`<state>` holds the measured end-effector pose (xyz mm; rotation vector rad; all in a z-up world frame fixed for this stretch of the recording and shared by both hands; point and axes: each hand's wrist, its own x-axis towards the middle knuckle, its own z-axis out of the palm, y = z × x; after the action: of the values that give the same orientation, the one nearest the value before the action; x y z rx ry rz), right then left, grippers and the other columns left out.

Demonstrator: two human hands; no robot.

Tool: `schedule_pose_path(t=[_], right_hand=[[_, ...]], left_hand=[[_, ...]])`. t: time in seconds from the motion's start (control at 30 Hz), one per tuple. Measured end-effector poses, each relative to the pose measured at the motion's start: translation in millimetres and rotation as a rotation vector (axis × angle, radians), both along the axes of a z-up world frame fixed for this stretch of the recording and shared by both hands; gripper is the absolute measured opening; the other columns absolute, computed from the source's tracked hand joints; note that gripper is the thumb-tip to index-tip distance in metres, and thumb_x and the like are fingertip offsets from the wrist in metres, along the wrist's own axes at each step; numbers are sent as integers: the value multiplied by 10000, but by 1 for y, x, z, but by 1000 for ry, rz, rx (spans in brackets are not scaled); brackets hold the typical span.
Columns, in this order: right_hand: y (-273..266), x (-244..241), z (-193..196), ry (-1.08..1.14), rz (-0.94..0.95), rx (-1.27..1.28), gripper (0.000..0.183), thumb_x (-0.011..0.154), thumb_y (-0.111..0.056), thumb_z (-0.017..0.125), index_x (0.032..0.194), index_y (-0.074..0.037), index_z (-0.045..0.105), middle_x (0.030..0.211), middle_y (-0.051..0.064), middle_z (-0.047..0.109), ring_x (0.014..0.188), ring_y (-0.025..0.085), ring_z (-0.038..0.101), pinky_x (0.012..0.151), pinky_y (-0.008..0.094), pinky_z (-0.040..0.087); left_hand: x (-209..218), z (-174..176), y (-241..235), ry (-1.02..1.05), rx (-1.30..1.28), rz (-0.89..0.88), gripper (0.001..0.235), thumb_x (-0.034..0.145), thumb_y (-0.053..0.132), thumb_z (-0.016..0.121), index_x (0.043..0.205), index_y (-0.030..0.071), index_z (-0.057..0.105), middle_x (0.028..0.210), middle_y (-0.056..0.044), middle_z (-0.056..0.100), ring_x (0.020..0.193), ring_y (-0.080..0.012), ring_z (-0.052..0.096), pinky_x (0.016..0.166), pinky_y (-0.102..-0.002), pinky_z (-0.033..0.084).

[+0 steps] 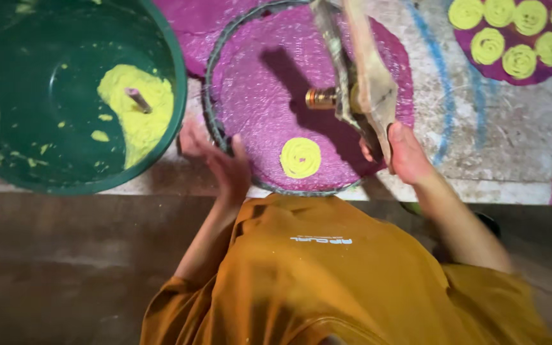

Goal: The person uses a manual dough extruder to pipe yellow dough into spiral shapes onto a purple tray. They repeatedly scoop dough from a green bowl into the extruder and pipe multiple spirals, then transfer finished spirals to a woven tray.

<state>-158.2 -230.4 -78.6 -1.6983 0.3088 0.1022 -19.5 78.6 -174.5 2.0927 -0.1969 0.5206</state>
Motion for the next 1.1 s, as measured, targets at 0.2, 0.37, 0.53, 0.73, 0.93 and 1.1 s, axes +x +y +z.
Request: schedule_pose_path(t=[0.2,0.37,0.53,0.73,0.93,1.1], right_hand=[[-2,41,32,440,442,-30,763,984,-678,331,996,-9,696,826,91,708,745,168,677,705,331,570],[21,79,60,521,451,-307,689,1058,-589,328,1124,8,667,856,135,706,780,230,665,743,401,555],[64,90,62,306,435,-732,587,1042,-491,382,1336,-44,624,864,216,682,846,334,678,818,486,505],[79,103,77,223,480,-669,543,1045,-455,391,1308,-33,609,824,224,676,799,380,681,779,482,507],[86,110,85,197,454,-715,520,1049,-433,392,1266,-17,616,766,208,643,754,335,661,747,487,491],[84,106,100,271,498,-721,524,1052,-433,383,1294,-37,626,719,198,643,703,321,652,728,478,500]], left_hand=[[74,66,-36,747,-1638,-1203,809,922,655,395,1499,90,440,1523,-82,519,1453,-239,480,1287,-453,289],[83,70,-51,623,-2022,-1159,574,1059,681,362,996,127,500,875,2,461,897,-162,476,983,-383,448],[94,50,-34,529,-1979,-1054,541,1024,679,380,882,161,441,790,27,427,780,-145,447,883,-379,472],[98,41,-36,501,-2013,-981,520,1022,655,372,851,169,438,738,31,406,720,-142,435,820,-374,480],[111,60,-27,423,-1939,-972,523,1019,656,379,843,168,447,712,34,399,685,-139,423,770,-384,473],[91,75,-22,499,-2007,-885,504,1001,643,374,833,173,447,704,38,418,678,-141,411,754,-366,443]])
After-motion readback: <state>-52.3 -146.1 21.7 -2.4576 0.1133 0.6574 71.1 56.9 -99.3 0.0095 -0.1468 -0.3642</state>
